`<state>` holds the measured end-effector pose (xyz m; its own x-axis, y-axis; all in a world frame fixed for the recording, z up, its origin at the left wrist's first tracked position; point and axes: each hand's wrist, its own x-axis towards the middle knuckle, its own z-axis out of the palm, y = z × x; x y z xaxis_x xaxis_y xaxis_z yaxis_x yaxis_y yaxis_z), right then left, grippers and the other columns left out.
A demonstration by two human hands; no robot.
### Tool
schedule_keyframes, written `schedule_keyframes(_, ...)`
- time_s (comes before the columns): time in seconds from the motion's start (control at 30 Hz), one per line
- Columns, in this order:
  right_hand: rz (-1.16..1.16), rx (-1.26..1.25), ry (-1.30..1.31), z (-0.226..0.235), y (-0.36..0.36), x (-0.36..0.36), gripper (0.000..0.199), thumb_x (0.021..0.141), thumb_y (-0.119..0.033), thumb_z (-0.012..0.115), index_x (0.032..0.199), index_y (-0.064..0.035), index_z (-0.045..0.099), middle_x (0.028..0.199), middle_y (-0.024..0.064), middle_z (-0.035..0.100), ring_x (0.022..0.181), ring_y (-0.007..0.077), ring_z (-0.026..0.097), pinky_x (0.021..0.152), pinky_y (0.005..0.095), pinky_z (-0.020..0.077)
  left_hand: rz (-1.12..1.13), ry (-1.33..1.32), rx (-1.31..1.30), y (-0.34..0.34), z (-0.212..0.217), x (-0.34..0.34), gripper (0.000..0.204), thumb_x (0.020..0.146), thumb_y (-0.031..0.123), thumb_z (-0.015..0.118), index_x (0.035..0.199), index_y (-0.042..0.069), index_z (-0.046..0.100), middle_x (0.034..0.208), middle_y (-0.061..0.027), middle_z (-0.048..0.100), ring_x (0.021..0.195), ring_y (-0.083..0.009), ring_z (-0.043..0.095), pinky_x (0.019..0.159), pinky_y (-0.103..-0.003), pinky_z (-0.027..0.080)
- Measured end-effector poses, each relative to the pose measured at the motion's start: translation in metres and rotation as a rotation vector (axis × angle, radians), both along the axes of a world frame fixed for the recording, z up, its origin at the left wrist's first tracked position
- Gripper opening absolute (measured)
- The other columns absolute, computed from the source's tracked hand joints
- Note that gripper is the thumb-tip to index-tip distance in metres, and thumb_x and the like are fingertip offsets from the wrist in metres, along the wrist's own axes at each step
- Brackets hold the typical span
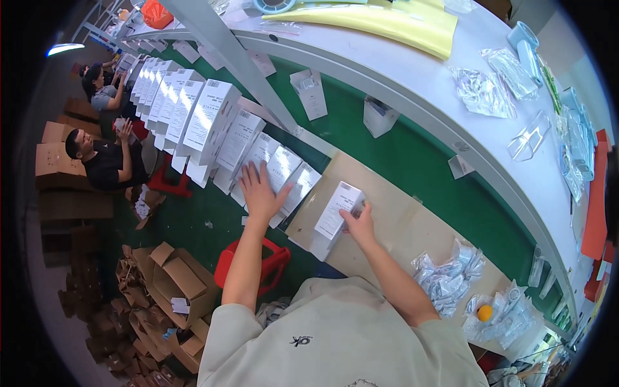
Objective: The person packs showerheads by hand, placing each one into a box along with a small packet. They close the boxes, stack them on the table, and repeat the process for several more units.
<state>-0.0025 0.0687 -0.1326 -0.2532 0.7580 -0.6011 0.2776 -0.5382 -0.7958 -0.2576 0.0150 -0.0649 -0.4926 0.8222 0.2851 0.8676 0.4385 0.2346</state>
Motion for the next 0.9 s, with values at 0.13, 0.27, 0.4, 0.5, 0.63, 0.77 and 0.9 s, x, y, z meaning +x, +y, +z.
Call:
schedule_keyframes(0.13,-0.145,-0.010,0.121,-0.048,-0.006,0.024,0.076,0.086,-0.017,0.073,0.141,0.0018,0.024,0.118,0.0219,0.059,0.096,0.0301,0.069,0.071,0.0394,0.0629,-0.005,0.024,-0.253,-0.007,0.008,0.013,0.089,0.078,0.058,0.072,0.142,0.002,0.045,0.148,-0.0316,0.034,0.137,-0.0518,0.028,0.112,-0.061,0.025)
schedule_keyframes(0.27,-0.106,-0.133,0.150,-0.033,-0.016,0.033,0.070,0.088,-0.013,0.070,0.139,0.0013,0.025,0.120,0.0227,0.057,0.099,0.0305,0.068,0.074,0.0408,0.0626,-0.034,-0.018,-0.221,-0.011,-0.002,0.001,0.097,0.074,0.064,0.073,0.142,0.002,0.044,0.148,-0.0314,0.033,0.136,-0.0511,0.028,0.110,-0.061,0.026)
schedule_keyframes(0.4,-0.137,-0.053,0.111,-0.032,-0.024,0.019,0.069,0.088,-0.015,0.071,0.139,-0.0001,0.026,0.124,0.0227,0.055,0.101,0.0300,0.067,0.075,0.0420,0.0621,0.034,-0.011,-0.138,0.002,0.002,-0.025,0.105,0.068,0.068,0.075,0.143,0.001,0.042,0.145,-0.0303,0.036,0.135,-0.0495,0.031,0.110,-0.058,0.027)
schedule_keyframes(0.5,-0.164,-0.125,0.170,-0.031,-0.032,0.004,0.068,0.089,-0.019,0.071,0.138,-0.0008,0.028,0.126,0.0224,0.054,0.103,0.0296,0.066,0.074,0.0421,0.0617,0.045,-0.190,-0.224,0.013,0.012,-0.027,0.112,0.065,0.070,0.076,0.145,0.001,0.039,0.145,-0.0304,0.036,0.135,-0.0487,0.032,0.111,-0.058,0.026)
schedule_keyframes(0.63,-0.140,-0.156,0.124,-0.005,-0.027,0.002,0.070,0.089,-0.025,0.072,0.139,-0.0021,0.029,0.128,0.0212,0.053,0.106,0.0285,0.064,0.070,0.0406,0.0611,-0.094,-0.205,-0.239,0.018,-0.002,-0.016,0.118,0.063,0.071,0.077,0.149,0.002,0.034,0.146,-0.0324,0.036,0.135,-0.0483,0.035,0.113,-0.056,0.026)
schedule_keyframes(0.77,-0.163,-0.017,0.082,-0.020,-0.026,0.032,0.071,0.089,-0.031,0.074,0.138,-0.0010,0.032,0.128,0.0205,0.054,0.112,0.0285,0.062,0.074,0.0402,0.0594,-0.178,-0.352,-0.348,0.019,0.004,0.008,0.115,0.069,0.065,0.077,0.148,-0.004,0.030,0.147,-0.0313,0.037,0.134,-0.0471,0.038,0.114,-0.050,0.029)
schedule_keyframes(0.9,-0.204,0.175,-0.032,-0.022,-0.025,0.073,0.069,0.085,-0.036,0.077,0.130,0.0024,0.041,0.123,0.0202,0.058,0.111,0.0293,0.061,0.089,0.0391,0.0520,-0.270,-0.481,-0.345,0.005,-0.029,0.037,0.115,0.073,0.062,0.075,0.149,-0.009,0.025,0.147,-0.0328,0.037,0.137,-0.0458,0.037,0.115,-0.048,0.029)
